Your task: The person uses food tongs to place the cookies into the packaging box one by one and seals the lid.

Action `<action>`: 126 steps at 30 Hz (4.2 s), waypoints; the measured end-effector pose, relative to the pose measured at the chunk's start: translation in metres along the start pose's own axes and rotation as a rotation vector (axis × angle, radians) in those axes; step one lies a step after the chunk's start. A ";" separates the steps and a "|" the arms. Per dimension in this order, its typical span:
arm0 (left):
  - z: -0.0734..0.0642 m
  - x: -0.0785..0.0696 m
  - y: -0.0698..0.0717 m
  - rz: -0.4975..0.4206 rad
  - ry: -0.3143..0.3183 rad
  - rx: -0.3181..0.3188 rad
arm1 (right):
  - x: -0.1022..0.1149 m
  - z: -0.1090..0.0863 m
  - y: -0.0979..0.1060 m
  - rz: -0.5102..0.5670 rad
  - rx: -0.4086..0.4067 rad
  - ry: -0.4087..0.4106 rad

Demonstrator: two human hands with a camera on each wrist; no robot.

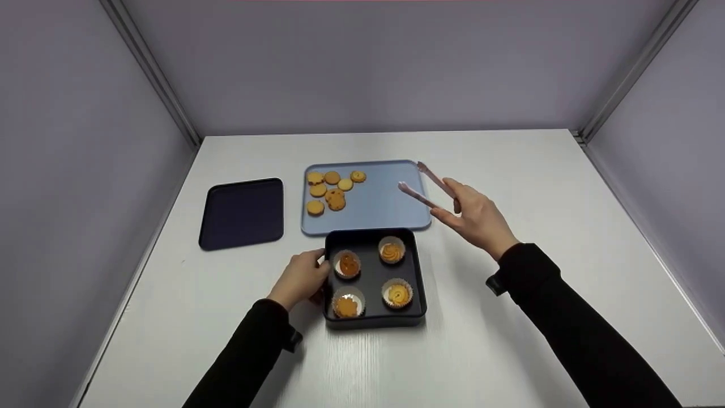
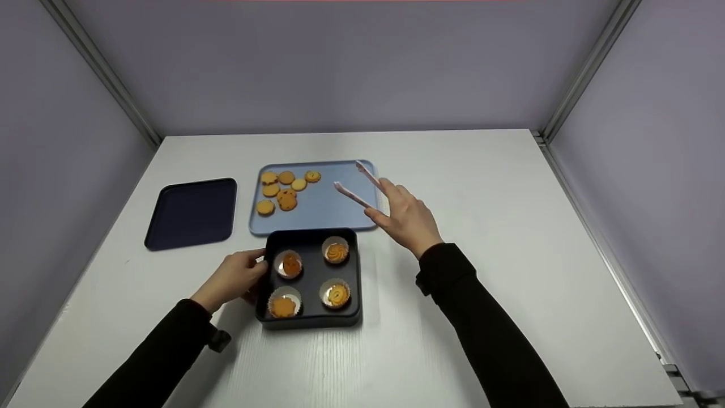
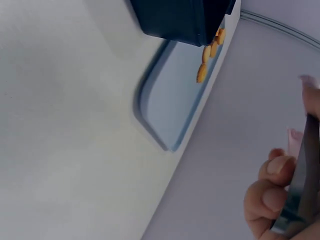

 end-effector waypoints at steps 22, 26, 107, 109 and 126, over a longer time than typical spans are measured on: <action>0.001 0.002 0.000 -0.010 0.003 -0.012 | -0.084 0.001 -0.043 -0.140 -0.041 -0.351; 0.001 0.001 0.000 0.017 -0.020 -0.020 | -0.091 0.002 -0.048 -0.178 -0.080 -0.347; 0.017 0.096 0.082 0.554 -0.014 -0.293 | -0.061 0.012 -0.026 -0.392 -0.133 0.055; 0.018 0.097 0.082 0.558 -0.001 -0.275 | -0.061 0.011 -0.027 -0.401 -0.124 0.066; 0.022 0.077 0.079 0.744 -0.272 -0.405 | -0.056 0.003 -0.037 -0.381 0.097 0.134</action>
Point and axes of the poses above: each hand's wrist, its own z-axis towards the middle knuckle, its own y-axis out of the back of the hand, x = y × z, the point moved 4 cm from there along z, towards the middle knuckle, and after that the axes turned 3 degrees about -x, right-handed, at the moved point
